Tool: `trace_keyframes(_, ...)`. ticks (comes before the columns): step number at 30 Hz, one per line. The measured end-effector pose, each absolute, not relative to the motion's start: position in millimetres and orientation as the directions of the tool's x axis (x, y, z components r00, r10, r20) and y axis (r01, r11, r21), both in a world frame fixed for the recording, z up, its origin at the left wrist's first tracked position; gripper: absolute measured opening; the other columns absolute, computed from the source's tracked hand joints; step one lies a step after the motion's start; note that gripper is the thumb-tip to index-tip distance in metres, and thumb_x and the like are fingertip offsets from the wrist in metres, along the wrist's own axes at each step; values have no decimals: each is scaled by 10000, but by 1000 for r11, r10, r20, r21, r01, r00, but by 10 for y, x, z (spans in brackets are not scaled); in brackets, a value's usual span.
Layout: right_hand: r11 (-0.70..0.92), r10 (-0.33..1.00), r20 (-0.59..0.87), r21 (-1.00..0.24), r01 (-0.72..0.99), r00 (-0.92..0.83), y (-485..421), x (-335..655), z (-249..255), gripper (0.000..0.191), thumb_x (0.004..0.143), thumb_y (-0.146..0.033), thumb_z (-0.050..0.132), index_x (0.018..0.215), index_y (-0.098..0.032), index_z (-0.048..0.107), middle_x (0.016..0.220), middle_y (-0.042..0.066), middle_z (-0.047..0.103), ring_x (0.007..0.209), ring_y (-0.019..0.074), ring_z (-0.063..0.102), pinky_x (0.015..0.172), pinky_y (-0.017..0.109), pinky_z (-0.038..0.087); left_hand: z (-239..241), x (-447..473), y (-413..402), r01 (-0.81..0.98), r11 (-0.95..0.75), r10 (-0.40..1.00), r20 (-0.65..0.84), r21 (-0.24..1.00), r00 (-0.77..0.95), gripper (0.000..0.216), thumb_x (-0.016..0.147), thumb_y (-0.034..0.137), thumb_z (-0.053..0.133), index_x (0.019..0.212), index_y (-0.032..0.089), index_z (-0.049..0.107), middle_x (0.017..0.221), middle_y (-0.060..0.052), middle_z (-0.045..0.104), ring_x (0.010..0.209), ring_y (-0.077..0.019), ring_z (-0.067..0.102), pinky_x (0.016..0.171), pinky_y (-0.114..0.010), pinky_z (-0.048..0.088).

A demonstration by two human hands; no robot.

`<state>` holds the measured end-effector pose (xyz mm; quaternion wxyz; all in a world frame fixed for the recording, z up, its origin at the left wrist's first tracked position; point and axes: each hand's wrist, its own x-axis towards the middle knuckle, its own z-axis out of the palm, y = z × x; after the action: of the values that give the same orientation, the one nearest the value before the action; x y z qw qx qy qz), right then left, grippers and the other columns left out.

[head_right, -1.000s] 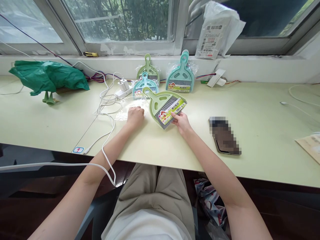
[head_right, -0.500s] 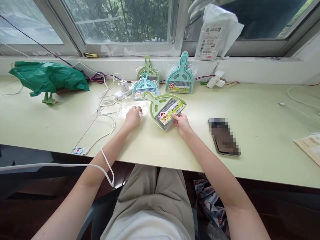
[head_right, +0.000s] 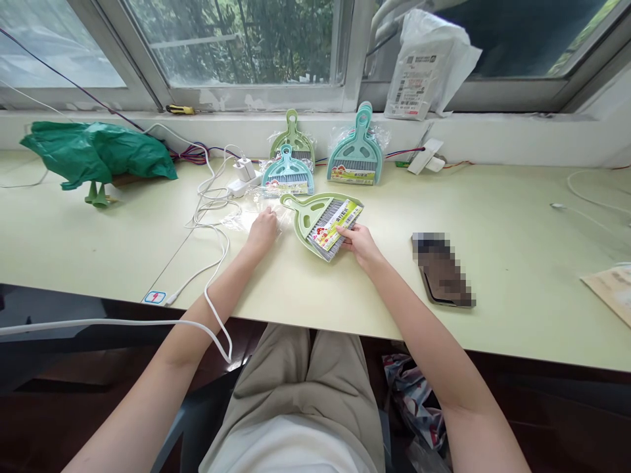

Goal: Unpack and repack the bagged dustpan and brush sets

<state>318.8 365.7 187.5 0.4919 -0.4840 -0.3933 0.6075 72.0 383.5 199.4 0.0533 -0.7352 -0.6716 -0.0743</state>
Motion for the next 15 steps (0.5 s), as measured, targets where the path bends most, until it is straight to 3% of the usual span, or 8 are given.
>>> trace_keyframes(3,-224,975,-217,-958,-178,-58,3660,3204,1883,85,788,-124,665,868,-145,685,847,64,756,683,154,710,642,269,599,2006,716,3838,994,-91,976,206,56,78,476,788,-81,313,1168,34,577,1257,-197,559,1100,-237,574,890,-321,503)
trace_keyframes(8,-192,981,-188,-973,-128,-40,3648,3190,1868,113,758,-151,710,869,-147,688,883,69,754,689,166,712,630,280,601,2032,740,3822,992,-81,964,260,101,52,627,792,-86,284,1388,69,399,1456,-189,399,1242,-255,484,891,-337,512)
trace_keyframes(15,-124,989,-115,-988,-91,-99,3600,3108,1862,245,699,-273,777,896,-159,689,929,73,751,714,184,713,628,298,600,2022,797,3786,970,-216,921,352,111,165,658,802,29,401,1447,146,350,1495,-115,380,1311,-262,408,992,-377,471)
